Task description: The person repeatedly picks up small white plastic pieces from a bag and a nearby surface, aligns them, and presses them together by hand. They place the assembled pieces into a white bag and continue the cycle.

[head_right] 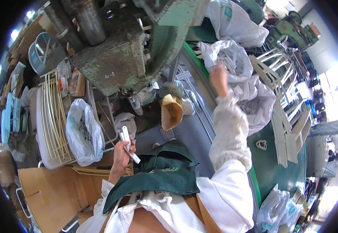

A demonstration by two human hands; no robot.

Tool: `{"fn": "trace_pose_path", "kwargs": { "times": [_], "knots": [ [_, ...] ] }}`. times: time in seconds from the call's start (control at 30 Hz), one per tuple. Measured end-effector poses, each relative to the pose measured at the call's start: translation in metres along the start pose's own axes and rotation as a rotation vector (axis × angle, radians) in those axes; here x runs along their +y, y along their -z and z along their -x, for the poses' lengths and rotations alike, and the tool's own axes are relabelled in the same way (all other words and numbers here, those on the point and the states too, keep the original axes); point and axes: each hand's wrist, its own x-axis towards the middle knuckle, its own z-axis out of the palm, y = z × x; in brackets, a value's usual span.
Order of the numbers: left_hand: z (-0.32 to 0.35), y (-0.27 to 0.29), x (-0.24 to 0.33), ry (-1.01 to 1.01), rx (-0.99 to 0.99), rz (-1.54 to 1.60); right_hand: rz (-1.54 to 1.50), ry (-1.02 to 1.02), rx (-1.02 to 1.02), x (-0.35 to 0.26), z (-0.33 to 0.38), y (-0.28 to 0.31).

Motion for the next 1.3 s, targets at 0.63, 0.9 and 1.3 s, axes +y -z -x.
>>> {"fn": "trace_pose_path", "kwargs": {
  "times": [0.63, 0.9, 1.3],
  "knots": [
    [-0.018, -0.06, 0.034, -0.278, -0.032, -0.102, -1.214, -0.52, -0.899, -0.213, 0.08, -0.078],
    [-0.007, -0.073, 0.022, -0.315, 0.008, -0.186, -0.82, 0.084, -0.57, -0.199, 0.111, -0.046],
    [-0.023, -0.066, 0.003, -0.375, 0.407, 0.011, -0.237, 0.202, -0.454, -0.118, 0.039, -0.2]
  ]
}}
